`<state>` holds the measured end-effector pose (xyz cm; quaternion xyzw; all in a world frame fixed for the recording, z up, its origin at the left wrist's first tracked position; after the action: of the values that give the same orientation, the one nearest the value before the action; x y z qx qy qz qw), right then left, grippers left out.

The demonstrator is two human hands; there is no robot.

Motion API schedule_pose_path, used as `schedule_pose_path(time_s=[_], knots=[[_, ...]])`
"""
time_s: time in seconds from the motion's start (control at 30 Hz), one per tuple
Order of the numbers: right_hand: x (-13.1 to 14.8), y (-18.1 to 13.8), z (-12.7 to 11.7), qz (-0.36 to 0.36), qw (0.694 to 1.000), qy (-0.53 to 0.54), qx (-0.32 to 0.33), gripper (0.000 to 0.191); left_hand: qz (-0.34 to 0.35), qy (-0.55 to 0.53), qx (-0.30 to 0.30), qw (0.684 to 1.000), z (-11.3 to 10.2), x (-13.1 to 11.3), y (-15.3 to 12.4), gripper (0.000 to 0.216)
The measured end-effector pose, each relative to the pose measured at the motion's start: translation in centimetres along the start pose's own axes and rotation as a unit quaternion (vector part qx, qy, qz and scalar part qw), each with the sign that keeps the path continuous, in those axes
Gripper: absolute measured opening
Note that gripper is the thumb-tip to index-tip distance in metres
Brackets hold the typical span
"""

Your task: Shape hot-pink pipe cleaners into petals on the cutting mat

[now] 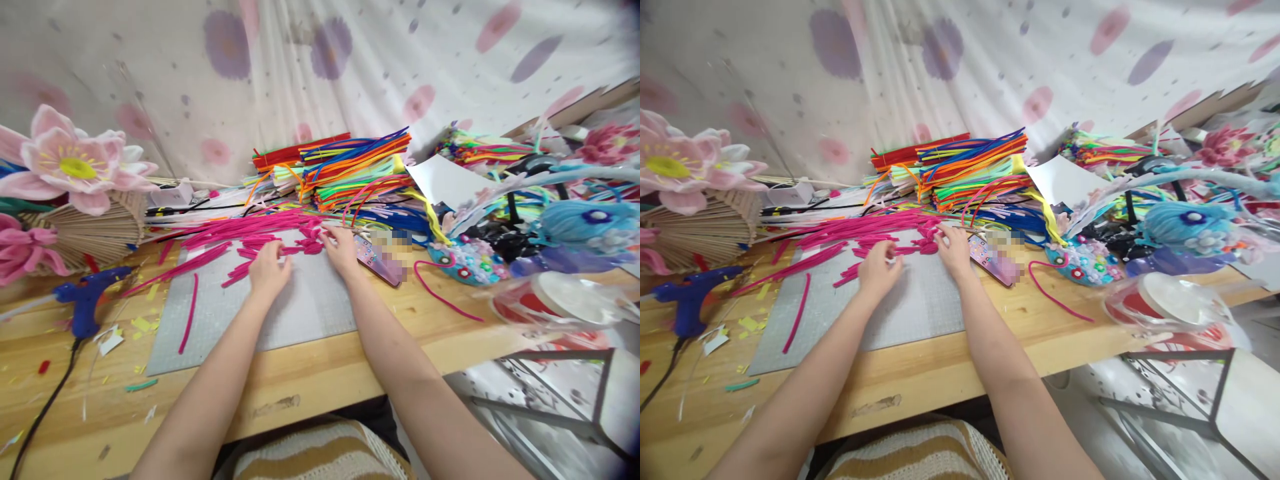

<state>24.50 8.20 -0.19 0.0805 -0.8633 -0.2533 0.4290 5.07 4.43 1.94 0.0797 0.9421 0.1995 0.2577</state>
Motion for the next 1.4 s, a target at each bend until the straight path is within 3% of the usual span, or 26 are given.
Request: schedule_pose_path(time_s=[0.07, 0.17, 0.3, 0.37, 0.43, 0.5, 0.57, 0.67, 0.73, 0.83, 1.0, 1.07, 1.17, 1.27, 1.4], knots=[[0.6, -0.3, 0.9, -0.03, 0.998, -0.013, 0.045, 0.033, 0.017, 0.001, 0.054, 0.998, 1.9, -1.9, 0.7, 0.033], [0.7, -0.6, 1.7, -0.027, 0.998, -0.006, 0.06, 0.025, 0.011, 0.008, 0.069, 0.998, 4.1, -3.3, 1.7, 0.043], [-0.2, -0.3, 0.0, 0.04, 0.994, 0.068, -0.069, 0.021, 0.015, 0.016, 0.083, 0.996, 5.8, -3.5, 2.0, 0.037], [-0.4, -0.2, -1.3, 0.061, 0.983, 0.1, -0.14, 0.022, 0.041, 0.005, 0.09, 0.995, 6.0, -3.5, 1.8, 0.033], [-0.2, -0.3, -2.2, 0.063, 0.976, 0.116, -0.172, 0.022, 0.076, -0.02, 0.087, 0.993, 5.9, -3.5, 1.5, 0.035], [0.3, -0.3, -2.2, 0.048, 0.981, 0.14, -0.124, 0.023, 0.088, -0.039, 0.077, 0.992, 5.7, -3.3, 1.2, 0.037], [0.9, -0.3, -1.2, 0.033, 0.983, 0.179, -0.001, 0.023, 0.06, -0.048, 0.061, 0.995, 5.4, -2.7, 1.1, 0.038], [1.1, -0.8, 0.5, 0.047, 0.962, 0.206, 0.174, 0.024, -0.007, -0.046, 0.034, 0.998, 5.1, -1.4, 0.9, 0.039], [1.0, -0.9, 1.2, 0.05, 0.957, 0.195, 0.211, 0.025, -0.029, -0.044, 0.022, 0.998, 5.0, -0.9, 0.8, 0.04], [0.9, -0.6, 1.1, 0.01, 0.976, 0.151, 0.158, 0.029, -0.026, -0.049, 0.026, 0.998, 5.0, -1.0, 0.8, 0.043], [0.8, -0.2, 0.4, -0.012, 0.999, 0.044, 0.028, 0.037, 0.085, -0.036, 0.073, 0.993, 5.4, -2.9, 0.7, 0.055], [1.0, -0.4, 0.4, -0.007, 0.999, 0.042, 0.003, 0.035, 0.082, -0.029, 0.058, 0.995, 5.3, -3.0, 0.6, 0.054], [1.2, -0.9, 1.4, 0.025, 0.993, 0.09, 0.069, 0.034, 0.022, -0.024, 0.011, 0.999, 4.8, -2.2, 0.5, 0.049], [0.9, -1.3, 2.6, 0.043, 0.984, 0.103, 0.139, 0.036, 0.005, -0.022, -0.012, 1.0, 4.3, -1.7, 0.2, 0.045], [-0.1, -0.9, 2.1, 0.03, 0.995, 0.054, 0.076, 0.041, 0.016, -0.014, -0.011, 1.0, 3.9, -1.3, -0.4, 0.041]])
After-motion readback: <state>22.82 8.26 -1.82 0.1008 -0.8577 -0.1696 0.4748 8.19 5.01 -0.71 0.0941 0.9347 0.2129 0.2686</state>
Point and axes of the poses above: each hand's wrist, its own y-axis towards the middle knuckle, its own z-axis out of the palm, x = y × z, the point moved 4 cm from there along y, towards the middle knuckle, and after that the axes turned 9 degrees about y, right-handed, at the moved point
